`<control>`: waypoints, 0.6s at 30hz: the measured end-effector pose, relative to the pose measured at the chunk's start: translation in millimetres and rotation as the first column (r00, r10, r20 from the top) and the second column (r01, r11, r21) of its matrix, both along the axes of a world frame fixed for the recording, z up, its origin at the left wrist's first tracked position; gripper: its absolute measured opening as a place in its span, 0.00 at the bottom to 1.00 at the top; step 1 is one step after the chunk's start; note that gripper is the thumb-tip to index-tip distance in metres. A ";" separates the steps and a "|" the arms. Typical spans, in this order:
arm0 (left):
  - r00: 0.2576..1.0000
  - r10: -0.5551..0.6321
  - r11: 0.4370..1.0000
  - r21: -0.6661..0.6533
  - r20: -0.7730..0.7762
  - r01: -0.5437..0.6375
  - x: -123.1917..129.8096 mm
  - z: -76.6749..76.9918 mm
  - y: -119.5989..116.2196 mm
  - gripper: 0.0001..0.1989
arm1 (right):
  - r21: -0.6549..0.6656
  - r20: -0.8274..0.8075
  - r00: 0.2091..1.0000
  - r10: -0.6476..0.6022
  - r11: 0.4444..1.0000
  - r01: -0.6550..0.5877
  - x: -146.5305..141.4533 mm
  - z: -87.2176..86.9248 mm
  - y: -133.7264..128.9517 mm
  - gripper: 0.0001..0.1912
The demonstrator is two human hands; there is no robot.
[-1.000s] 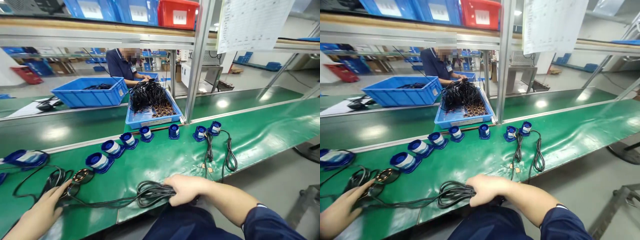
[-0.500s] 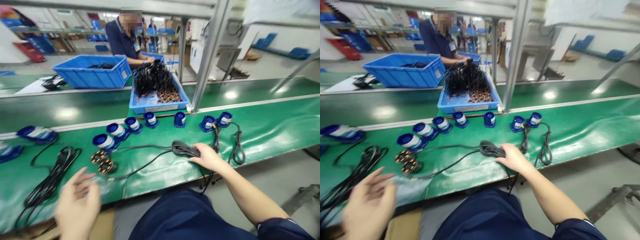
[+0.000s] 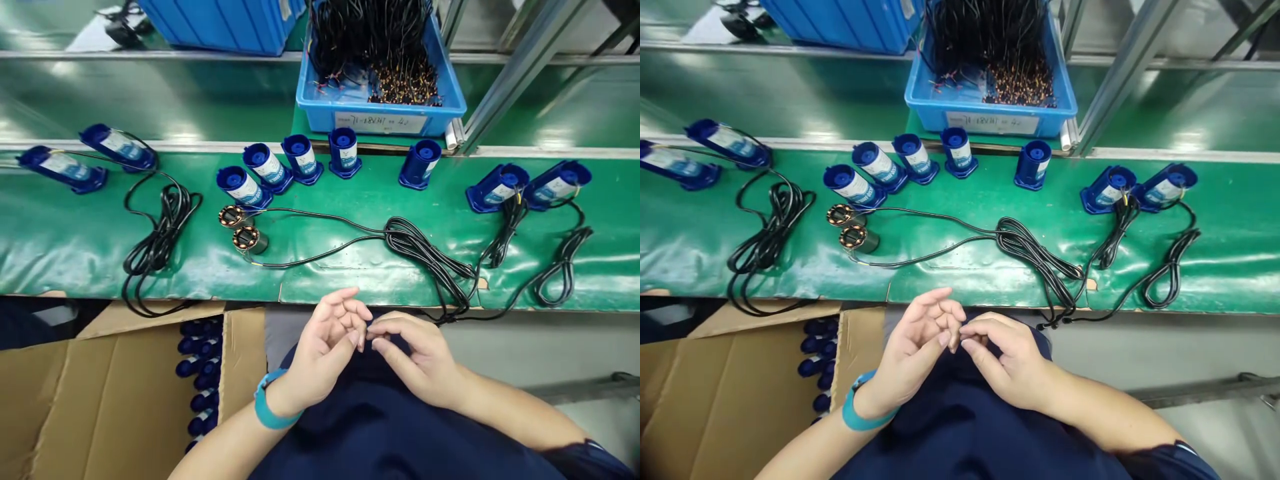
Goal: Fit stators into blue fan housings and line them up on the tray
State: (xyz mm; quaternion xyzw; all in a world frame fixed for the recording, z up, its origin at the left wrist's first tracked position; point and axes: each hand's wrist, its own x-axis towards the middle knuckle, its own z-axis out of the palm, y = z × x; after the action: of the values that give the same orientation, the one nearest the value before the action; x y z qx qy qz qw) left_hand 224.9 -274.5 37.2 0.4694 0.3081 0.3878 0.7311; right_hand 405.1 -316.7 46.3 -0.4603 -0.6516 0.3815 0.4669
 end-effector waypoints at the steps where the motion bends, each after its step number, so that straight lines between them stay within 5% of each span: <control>1: 1.000 -0.008 1.000 0.004 -0.002 0.008 -0.1 0.1 0.1 0.23 | 0.004 -0.009 1.000 -0.001 1.000 0.001 0.0 -1.2 1.5 0.09; 18: 0.998 -0.044 0.997 0.057 -0.039 0.046 0.3 -2.9 -4.3 0.25 | -0.025 -0.044 0.999 -0.003 1.000 0.002 1.0 -8.5 1.5 0.08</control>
State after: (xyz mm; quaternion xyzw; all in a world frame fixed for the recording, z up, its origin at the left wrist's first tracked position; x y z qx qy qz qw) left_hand 225.2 -278.8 34.3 0.5044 0.3000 0.3711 0.7196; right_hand 406.1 -315.2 37.7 -0.4586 -0.6356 0.3990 0.4758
